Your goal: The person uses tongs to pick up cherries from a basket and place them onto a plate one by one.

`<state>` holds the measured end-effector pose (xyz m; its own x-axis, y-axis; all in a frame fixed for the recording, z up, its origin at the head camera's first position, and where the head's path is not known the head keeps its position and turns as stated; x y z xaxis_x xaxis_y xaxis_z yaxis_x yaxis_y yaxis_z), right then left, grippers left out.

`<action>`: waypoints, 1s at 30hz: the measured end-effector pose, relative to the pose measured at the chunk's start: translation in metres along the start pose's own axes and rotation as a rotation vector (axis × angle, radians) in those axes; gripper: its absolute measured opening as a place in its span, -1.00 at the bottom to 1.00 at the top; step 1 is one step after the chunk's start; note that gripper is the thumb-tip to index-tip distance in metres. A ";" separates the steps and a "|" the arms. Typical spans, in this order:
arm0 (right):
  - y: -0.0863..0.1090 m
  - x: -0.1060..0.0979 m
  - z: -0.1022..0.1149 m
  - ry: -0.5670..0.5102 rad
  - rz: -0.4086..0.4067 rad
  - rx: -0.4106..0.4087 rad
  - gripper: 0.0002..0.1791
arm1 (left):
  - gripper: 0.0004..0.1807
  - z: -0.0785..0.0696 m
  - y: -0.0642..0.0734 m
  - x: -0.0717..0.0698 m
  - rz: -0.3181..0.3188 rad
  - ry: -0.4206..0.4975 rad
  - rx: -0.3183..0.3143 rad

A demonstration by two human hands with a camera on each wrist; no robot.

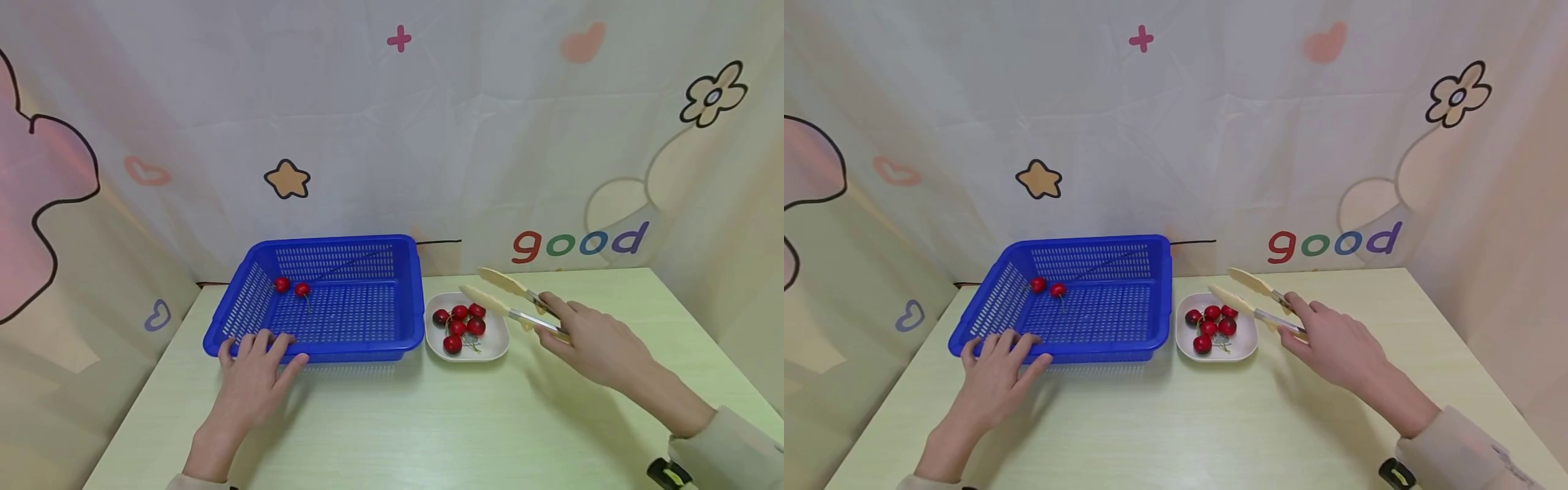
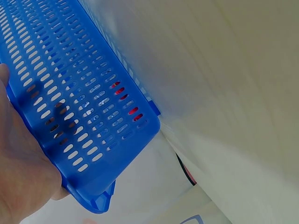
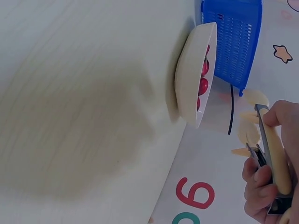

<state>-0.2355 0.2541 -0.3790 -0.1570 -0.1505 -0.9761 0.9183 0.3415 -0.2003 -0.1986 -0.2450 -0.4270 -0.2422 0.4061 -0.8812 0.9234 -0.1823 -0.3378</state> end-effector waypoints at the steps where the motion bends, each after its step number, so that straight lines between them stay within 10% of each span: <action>1: -0.002 0.000 0.001 -0.008 -0.005 0.002 -0.44 | -0.46 0.000 0.000 0.000 0.002 -0.001 -0.001; 30: -0.076 -0.006 0.057 -0.015 0.032 -0.082 -0.35 | -0.42 0.000 -0.001 0.000 0.021 -0.011 -0.024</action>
<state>-0.2840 0.1762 -0.3532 -0.1219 -0.1516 -0.9809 0.8896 0.4215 -0.1757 -0.1997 -0.2454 -0.4264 -0.2260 0.3925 -0.8916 0.9351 -0.1691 -0.3115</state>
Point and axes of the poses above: each hand's wrist, its own y-axis away from the middle knuckle, its own x-axis out of the palm, z = x × y, the point moved 2 cm from there along -y, towards the middle knuckle, and after that the axes turned 8 degrees about y, right-handed, at the moved point
